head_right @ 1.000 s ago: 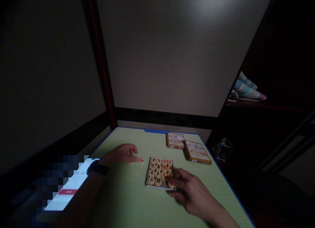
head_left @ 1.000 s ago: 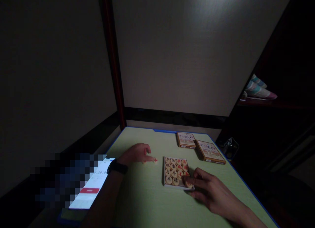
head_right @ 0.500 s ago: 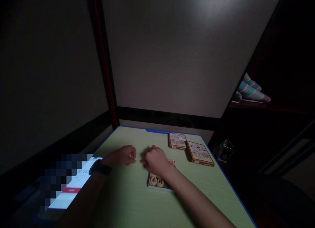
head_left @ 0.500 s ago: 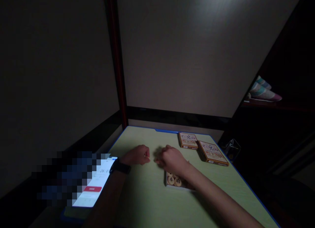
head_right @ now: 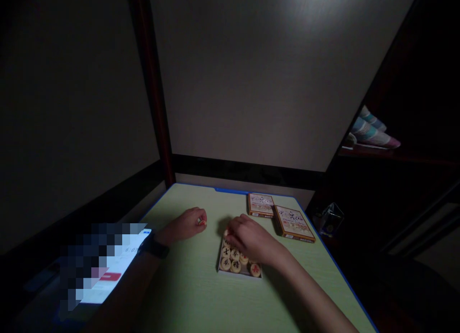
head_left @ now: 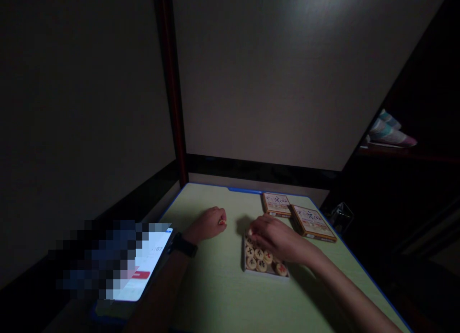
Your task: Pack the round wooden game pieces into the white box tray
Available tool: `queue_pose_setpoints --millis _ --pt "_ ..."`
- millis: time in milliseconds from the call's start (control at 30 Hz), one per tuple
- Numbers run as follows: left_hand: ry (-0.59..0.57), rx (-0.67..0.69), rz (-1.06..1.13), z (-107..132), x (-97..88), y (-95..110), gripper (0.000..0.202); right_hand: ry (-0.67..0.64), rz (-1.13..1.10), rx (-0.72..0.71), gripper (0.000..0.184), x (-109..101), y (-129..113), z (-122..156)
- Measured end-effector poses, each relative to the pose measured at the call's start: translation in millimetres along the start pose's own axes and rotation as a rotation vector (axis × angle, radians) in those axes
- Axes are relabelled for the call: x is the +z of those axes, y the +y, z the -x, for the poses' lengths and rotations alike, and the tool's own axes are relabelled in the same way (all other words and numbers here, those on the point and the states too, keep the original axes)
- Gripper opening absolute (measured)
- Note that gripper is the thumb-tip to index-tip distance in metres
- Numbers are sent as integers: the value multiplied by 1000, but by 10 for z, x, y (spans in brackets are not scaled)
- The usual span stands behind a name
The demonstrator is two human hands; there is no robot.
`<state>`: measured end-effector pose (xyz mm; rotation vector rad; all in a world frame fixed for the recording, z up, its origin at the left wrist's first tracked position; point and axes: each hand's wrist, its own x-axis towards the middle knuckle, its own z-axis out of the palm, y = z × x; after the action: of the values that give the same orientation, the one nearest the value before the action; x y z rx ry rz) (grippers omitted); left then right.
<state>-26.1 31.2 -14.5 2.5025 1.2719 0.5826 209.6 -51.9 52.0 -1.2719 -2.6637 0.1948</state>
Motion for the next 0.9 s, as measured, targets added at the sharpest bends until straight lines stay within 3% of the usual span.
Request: queue_pose_setpoints --millis 133,233,500,900 --pt "16 22 7 0 64 77 10 -61 -149 -1 14 -49 29 427" --pt "31 43 18 -2 100 115 10 -94 -186 -8 11 -7 -22 547" --pt "9 54 6 10 111 145 11 -42 -169 82 19 85 -70 560" --pt "-2 56 -11 18 109 157 11 -7 -163 -23 25 242 -22 575"
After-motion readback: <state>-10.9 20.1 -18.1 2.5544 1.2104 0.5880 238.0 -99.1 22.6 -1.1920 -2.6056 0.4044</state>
